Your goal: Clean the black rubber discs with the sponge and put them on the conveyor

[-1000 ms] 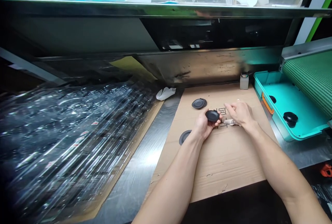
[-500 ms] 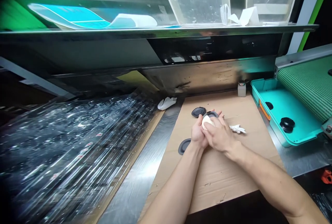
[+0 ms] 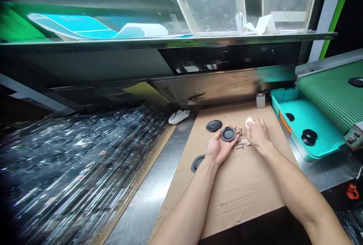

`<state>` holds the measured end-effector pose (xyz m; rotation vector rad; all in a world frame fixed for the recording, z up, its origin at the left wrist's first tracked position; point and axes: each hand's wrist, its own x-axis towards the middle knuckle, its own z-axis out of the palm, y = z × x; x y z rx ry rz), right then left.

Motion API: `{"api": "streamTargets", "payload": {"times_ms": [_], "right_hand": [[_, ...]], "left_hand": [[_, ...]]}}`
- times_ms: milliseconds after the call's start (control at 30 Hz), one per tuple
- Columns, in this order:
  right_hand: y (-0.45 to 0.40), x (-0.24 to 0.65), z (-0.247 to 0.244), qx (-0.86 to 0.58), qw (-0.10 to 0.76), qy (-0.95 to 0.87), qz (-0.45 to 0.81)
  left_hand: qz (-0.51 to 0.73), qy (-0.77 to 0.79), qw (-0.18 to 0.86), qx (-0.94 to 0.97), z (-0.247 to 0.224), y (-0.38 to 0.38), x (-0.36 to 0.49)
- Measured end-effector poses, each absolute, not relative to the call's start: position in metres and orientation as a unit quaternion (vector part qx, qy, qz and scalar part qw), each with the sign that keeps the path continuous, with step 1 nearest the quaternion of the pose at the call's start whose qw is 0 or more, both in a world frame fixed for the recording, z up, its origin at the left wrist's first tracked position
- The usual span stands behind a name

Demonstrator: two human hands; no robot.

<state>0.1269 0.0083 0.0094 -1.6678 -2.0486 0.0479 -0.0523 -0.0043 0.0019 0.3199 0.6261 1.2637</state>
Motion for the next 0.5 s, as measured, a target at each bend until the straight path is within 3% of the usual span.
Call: {"api": "streamTargets", "payload": {"times_ms": [267,333,500], "right_hand": [[0.035,0.16,-0.019,-0.668,0.307,-0.675,0.06],[0.035,0.159,-0.022,-0.665,0.314,-0.675,0.057],[0.033,0.157,-0.02,-0.667,0.308,-0.677,0.052]], "left_hand": [[0.552,0.264,0.772,0.172,0.011,-0.012,-0.051],[0.577,0.301,0.718,0.247,0.013,-0.017,-0.044],[0.65,0.372,0.471,0.466,0.02,-0.04,-0.021]]}}
